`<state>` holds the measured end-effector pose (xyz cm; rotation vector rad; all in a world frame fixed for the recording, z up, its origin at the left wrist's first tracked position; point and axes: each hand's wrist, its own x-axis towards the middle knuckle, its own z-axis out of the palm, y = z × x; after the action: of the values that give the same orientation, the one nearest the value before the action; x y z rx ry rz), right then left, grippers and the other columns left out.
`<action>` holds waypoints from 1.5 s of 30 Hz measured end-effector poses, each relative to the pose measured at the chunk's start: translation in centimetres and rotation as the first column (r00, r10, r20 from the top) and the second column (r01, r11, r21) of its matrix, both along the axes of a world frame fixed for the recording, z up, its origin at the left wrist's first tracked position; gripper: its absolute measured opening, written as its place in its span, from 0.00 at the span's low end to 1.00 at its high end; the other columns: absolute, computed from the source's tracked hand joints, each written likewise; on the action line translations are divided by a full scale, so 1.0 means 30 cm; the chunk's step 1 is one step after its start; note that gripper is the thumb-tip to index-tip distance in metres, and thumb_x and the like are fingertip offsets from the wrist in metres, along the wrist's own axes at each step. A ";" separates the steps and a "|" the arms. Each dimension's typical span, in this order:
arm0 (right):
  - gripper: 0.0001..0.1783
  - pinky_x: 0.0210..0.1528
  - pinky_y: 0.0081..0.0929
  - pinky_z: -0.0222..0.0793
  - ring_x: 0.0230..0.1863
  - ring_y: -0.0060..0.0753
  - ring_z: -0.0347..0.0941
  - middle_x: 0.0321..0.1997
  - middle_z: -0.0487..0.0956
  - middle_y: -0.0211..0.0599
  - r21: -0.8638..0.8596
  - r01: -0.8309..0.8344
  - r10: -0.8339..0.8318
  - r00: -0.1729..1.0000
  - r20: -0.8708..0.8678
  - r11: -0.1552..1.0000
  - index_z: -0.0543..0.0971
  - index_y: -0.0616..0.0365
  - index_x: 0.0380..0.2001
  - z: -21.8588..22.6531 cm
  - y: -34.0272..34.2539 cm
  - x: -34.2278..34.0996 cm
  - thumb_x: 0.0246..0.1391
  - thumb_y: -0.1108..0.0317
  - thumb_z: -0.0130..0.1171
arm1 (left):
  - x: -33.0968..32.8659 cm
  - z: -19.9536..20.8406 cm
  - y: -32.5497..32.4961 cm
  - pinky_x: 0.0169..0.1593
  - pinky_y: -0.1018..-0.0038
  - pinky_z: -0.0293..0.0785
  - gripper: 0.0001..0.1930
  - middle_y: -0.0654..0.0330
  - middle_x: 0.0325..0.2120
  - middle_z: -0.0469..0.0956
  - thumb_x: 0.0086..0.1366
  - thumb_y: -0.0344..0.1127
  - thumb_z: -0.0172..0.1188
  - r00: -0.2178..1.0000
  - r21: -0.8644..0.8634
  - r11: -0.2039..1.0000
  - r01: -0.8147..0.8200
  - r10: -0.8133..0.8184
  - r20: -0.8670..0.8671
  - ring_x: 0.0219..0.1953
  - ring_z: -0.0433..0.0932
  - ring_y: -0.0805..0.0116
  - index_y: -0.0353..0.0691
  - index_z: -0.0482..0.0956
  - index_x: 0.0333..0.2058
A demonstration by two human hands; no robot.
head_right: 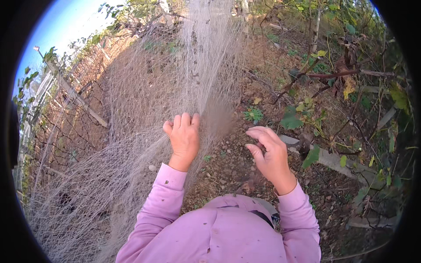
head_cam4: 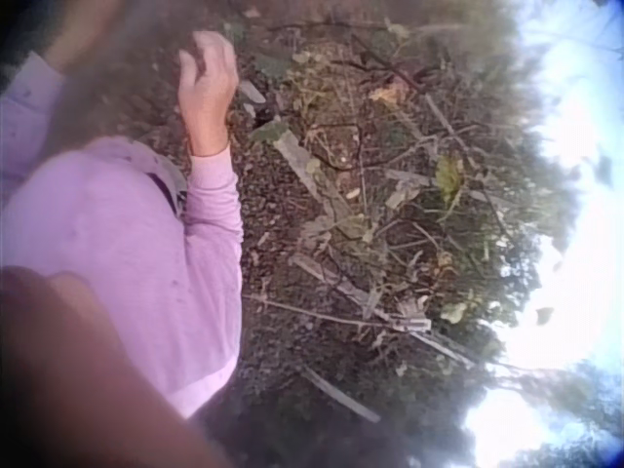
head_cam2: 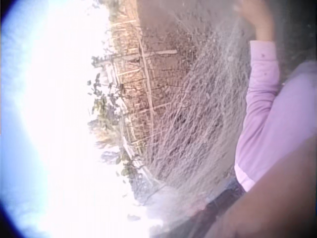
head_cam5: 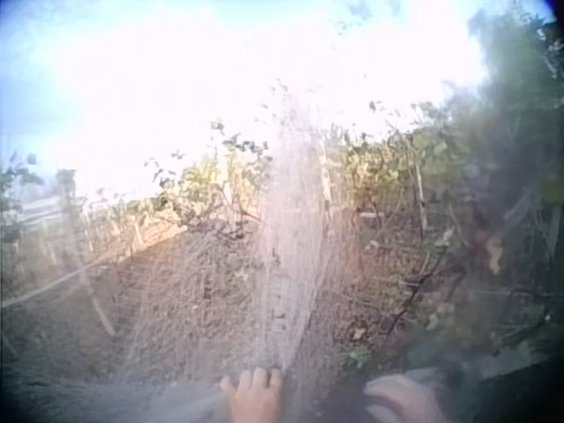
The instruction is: The person repairs a large white net by hand in an outdoor vineyard. They repeatedly pull, align, and tie sections of the net to mend tears and secure it to nearby supports.
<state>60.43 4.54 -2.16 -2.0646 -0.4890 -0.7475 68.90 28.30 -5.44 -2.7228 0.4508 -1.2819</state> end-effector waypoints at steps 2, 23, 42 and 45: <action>0.17 0.31 0.25 0.75 0.34 0.31 0.78 0.46 0.80 0.41 0.009 -0.038 0.037 0.996 0.081 0.999 0.80 0.60 0.43 0.084 0.048 0.051 0.47 0.81 0.65 | -0.016 0.000 -0.018 0.49 0.57 0.58 0.09 0.65 0.30 0.67 0.57 0.30 0.53 1.000 -0.026 1.000 0.004 -0.005 -0.011 0.38 0.69 0.65 0.51 0.77 0.37; 0.10 0.20 0.13 0.65 0.22 0.13 0.74 0.25 0.78 0.26 0.662 -0.132 0.204 0.978 -0.032 0.738 0.73 0.57 0.26 0.024 0.138 0.203 0.57 0.77 0.65 | -0.042 -0.017 0.032 0.48 0.58 0.58 0.08 0.65 0.30 0.67 0.57 0.32 0.54 1.000 -0.046 0.999 -0.028 0.027 -0.011 0.38 0.69 0.66 0.50 0.75 0.36; 0.18 0.36 0.25 0.77 0.38 0.31 0.81 0.50 0.79 0.43 0.130 0.105 -0.086 0.986 -0.144 0.986 0.80 0.63 0.44 -0.087 -0.058 0.068 0.46 0.79 0.69 | -0.020 -0.026 -0.076 0.47 0.59 0.58 0.08 0.65 0.30 0.67 0.56 0.32 0.55 0.999 -0.084 0.996 0.034 -0.037 -0.031 0.38 0.69 0.66 0.49 0.76 0.36; 0.16 0.37 0.27 0.76 0.39 0.31 0.80 0.47 0.80 0.42 0.085 0.027 -0.029 0.999 0.027 0.996 0.80 0.63 0.41 0.049 0.022 0.108 0.46 0.81 0.67 | -0.025 -0.023 -0.087 0.46 0.60 0.58 0.08 0.66 0.29 0.67 0.56 0.32 0.55 0.999 -0.085 0.996 0.040 -0.041 -0.017 0.37 0.68 0.66 0.49 0.76 0.35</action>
<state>63.67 5.22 -0.69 -1.9877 -0.4378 -0.8020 68.16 25.69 -6.15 -2.8113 0.4664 -1.3151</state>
